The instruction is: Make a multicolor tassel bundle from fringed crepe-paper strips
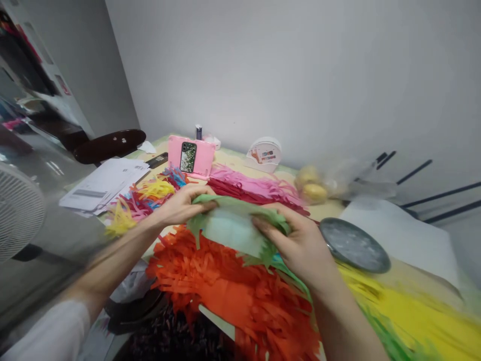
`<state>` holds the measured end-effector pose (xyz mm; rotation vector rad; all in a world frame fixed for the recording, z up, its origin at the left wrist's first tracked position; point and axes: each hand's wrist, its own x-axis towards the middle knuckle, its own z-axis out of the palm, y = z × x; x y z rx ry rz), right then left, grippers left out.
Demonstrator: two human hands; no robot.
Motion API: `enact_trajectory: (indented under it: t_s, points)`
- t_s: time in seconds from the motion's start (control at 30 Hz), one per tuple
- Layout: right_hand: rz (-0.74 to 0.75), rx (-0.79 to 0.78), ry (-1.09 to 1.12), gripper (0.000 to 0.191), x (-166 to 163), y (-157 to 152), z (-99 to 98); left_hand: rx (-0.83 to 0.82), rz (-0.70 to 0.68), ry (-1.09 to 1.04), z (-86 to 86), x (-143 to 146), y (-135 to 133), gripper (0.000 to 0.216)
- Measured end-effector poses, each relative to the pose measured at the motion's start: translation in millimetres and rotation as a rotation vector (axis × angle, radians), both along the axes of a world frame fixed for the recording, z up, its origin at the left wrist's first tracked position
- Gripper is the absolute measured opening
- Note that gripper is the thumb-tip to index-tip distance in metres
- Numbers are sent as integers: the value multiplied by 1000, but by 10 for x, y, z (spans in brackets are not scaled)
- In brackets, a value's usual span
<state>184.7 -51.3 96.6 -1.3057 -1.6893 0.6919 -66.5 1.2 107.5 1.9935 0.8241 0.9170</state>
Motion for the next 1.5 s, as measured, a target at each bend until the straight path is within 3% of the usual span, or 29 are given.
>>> enact_trajectory:
  t_s: [0.1,0.27,0.4,0.5,0.6,0.7,0.8,0.97,1.0,1.07,1.13,1.17,1.23,1.33,1.5]
  points:
    - [-48,-87,178,16,-10,-123,-91,-128,-48,-149,-58,-7,-72,18]
    - [26,-226,524,3,-10,-230,-303,-261,-167,-227,-146,-15,-163,20]
    - [119,-237,589,13,2,-243,-330,-259,-155,-206,-101,-70,-185,17]
    - [143,-217,468,15,59,-234,-307,-226,-312,-115,20,-169,-165,18]
    - [149,-83,261,17,110,-227,-265,-229,-439,-65,116,-212,-118,42]
    - [168,20,110,18,107,-229,-216,-290,-357,47,111,-127,-73,48]
    - [246,95,6,20,137,-229,-187,-297,-334,229,66,-20,-47,31]
    - [413,66,-405,23,550,-228,-110,-67,-275,350,97,-42,-68,24]
    - [386,87,-494,25,636,-236,-73,-2,-231,390,109,-55,-86,22]
    - [191,214,-607,32,698,-262,13,131,-141,488,116,-57,-140,19]
    - [-42,359,-603,34,565,-294,81,251,-71,584,102,-23,-212,16]
    - [-88,384,-570,35,435,-306,97,299,-55,621,90,1,-250,15]
    - [44,371,-499,37,128,-311,82,366,-56,658,67,40,-320,13]
    - [208,197,-446,24,-191,-282,-14,366,-73,623,57,39,-377,12]
    - [205,-44,-338,34,-133,-302,-101,63,-85,386,67,-39,-339,16]
